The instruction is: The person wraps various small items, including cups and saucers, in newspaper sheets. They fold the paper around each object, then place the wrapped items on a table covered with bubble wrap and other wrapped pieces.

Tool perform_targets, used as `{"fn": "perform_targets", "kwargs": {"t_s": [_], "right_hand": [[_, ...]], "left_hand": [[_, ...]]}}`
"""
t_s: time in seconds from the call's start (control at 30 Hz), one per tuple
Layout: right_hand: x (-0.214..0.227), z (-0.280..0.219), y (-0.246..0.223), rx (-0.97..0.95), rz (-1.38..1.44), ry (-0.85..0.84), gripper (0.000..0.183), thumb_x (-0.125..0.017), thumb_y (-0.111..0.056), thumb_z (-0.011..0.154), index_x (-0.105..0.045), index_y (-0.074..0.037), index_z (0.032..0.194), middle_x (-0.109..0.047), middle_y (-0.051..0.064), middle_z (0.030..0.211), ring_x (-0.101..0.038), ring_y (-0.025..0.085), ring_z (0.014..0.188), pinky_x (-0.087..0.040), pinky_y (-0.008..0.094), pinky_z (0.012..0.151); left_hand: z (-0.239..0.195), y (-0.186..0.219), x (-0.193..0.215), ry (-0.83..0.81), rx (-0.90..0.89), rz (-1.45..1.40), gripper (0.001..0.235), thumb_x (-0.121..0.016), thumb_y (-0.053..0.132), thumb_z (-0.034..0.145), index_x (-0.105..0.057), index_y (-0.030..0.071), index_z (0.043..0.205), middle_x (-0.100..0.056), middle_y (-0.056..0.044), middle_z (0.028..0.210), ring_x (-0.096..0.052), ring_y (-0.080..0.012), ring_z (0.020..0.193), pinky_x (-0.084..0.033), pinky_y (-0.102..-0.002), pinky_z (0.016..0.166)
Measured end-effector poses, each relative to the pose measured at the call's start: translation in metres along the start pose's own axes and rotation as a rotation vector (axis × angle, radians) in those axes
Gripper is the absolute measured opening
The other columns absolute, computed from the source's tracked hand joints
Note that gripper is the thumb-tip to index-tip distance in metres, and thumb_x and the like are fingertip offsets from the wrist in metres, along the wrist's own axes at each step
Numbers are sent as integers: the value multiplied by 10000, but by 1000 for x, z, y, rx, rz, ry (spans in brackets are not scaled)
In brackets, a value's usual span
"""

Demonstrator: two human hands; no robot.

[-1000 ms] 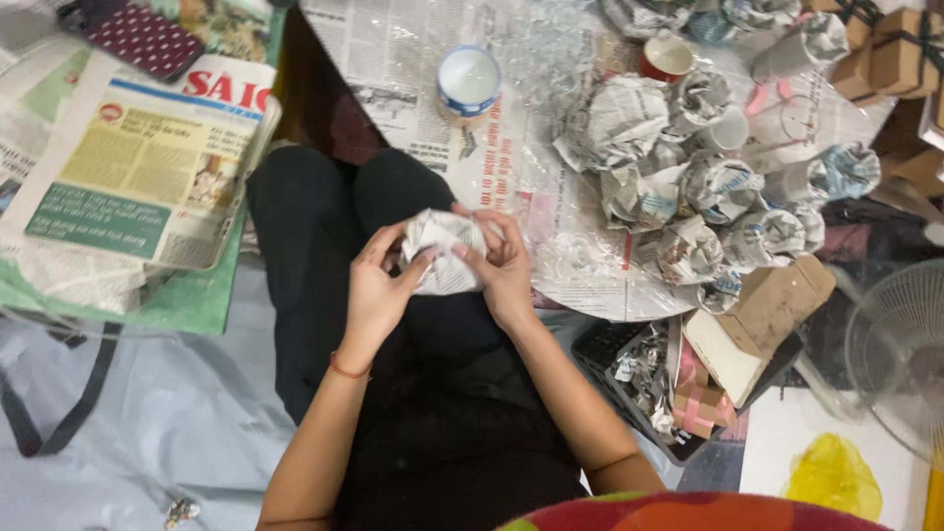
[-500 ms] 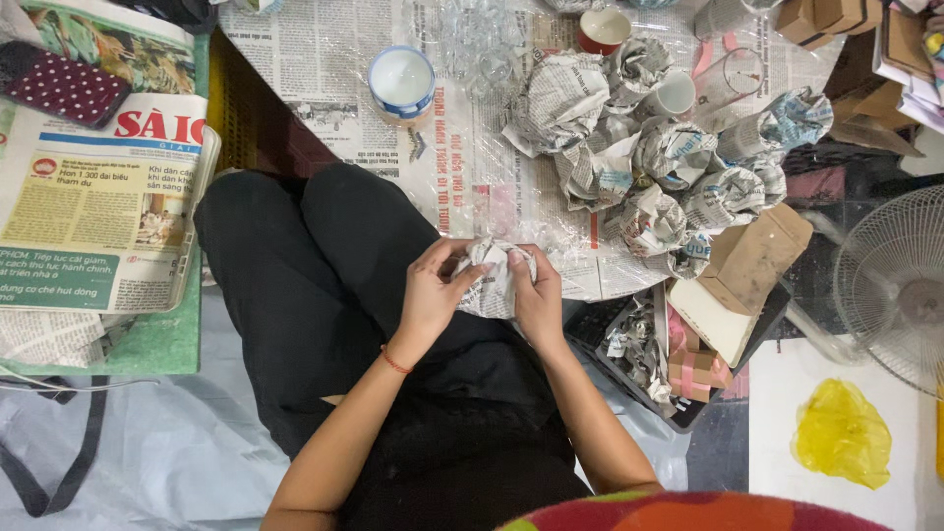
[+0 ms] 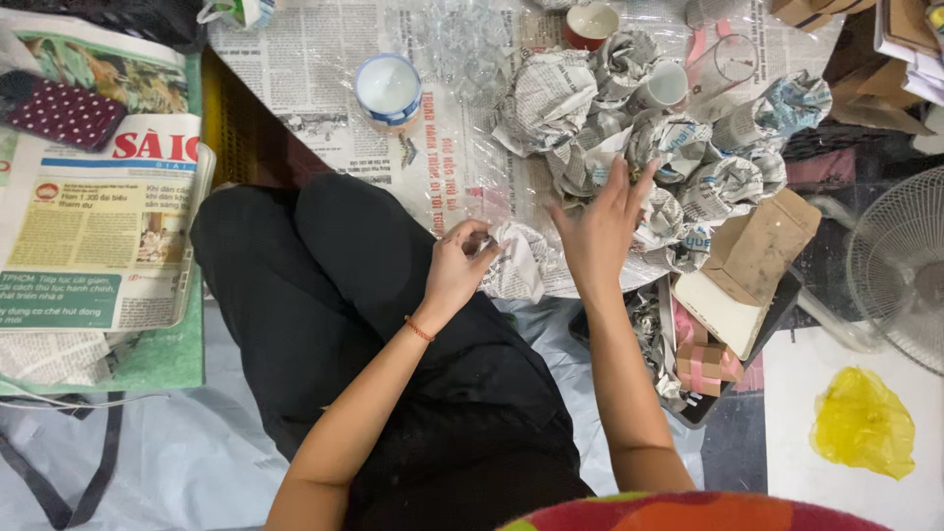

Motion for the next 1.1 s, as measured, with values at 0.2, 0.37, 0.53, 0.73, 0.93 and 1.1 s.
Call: {"fn": "perform_targets", "kwargs": {"t_s": [0.2, 0.37, 0.53, 0.73, 0.93, 1.1], "right_hand": [[-23, 22, 17, 26, -314, -25, 1241, -907, -537, 674, -345, 214, 1487, -405, 388, 1501, -172, 523, 1488, 18, 641, 1218], [-34, 31, 30, 4, -371, 7, 848, -871, -410, 709, -532, 123, 1275, -423, 350, 1500, -381, 466, 1383, -147, 592, 1172], [-44, 37, 26, 140, -230, -63, 340, -786, -207, 818, -630, -18, 1054, -685, 236, 1116, -568, 402, 1160, -256, 571, 1059], [-80, 60, 52, 173, -98, -253, 321, -573, 70, 840, -566, 44, 1160, -705, 232, 791, -673, 421, 813, -390, 502, 1036], [-94, 84, 71, 148, 50, -249, 222, -555, 76, 880, -556, 84, 1102, -682, 308, 900, -668, 499, 899, -519, 552, 778], [-104, 100, 74, 101, -159, -367, 180, -698, -18, 759, -696, 18, 935, -704, 276, 925, -687, 478, 885, -557, 530, 777]], "left_hand": [[-9, 4, 2, -27, 27, 54, 221, -780, 77, 865, -694, 5, 1054, -726, -57, 950, -661, -117, 743, -557, -282, 665], [-9, 13, 3, -30, -2, 36, 230, -773, 58, 864, -672, -1, 1062, -710, -51, 977, -646, -116, 744, -539, -281, 666], [-11, 13, 2, -27, -30, 26, 222, -765, 42, 874, -671, -5, 1069, -702, -57, 965, -648, -113, 751, -537, -276, 683], [-9, 8, -1, -47, -7, 4, 206, -759, 72, 893, -673, 0, 1066, -700, -58, 948, -626, -112, 731, -526, -275, 655], [18, 11, -34, -258, -120, 215, 240, -709, 130, 948, -699, 44, 1172, -683, -93, 1164, -666, -208, 847, -533, -336, 764], [67, -3, -116, -662, -241, 430, 214, -660, 180, 921, -704, 73, 1100, -355, -73, 1642, -659, -273, 1154, -513, -391, 974]]}}
Point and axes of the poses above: each hand's wrist, its own z-axis towards the middle knuckle, its own x-axis out of the back of the hand, y = z × x, the point moved 10 cm from there along z, towards the middle knuckle
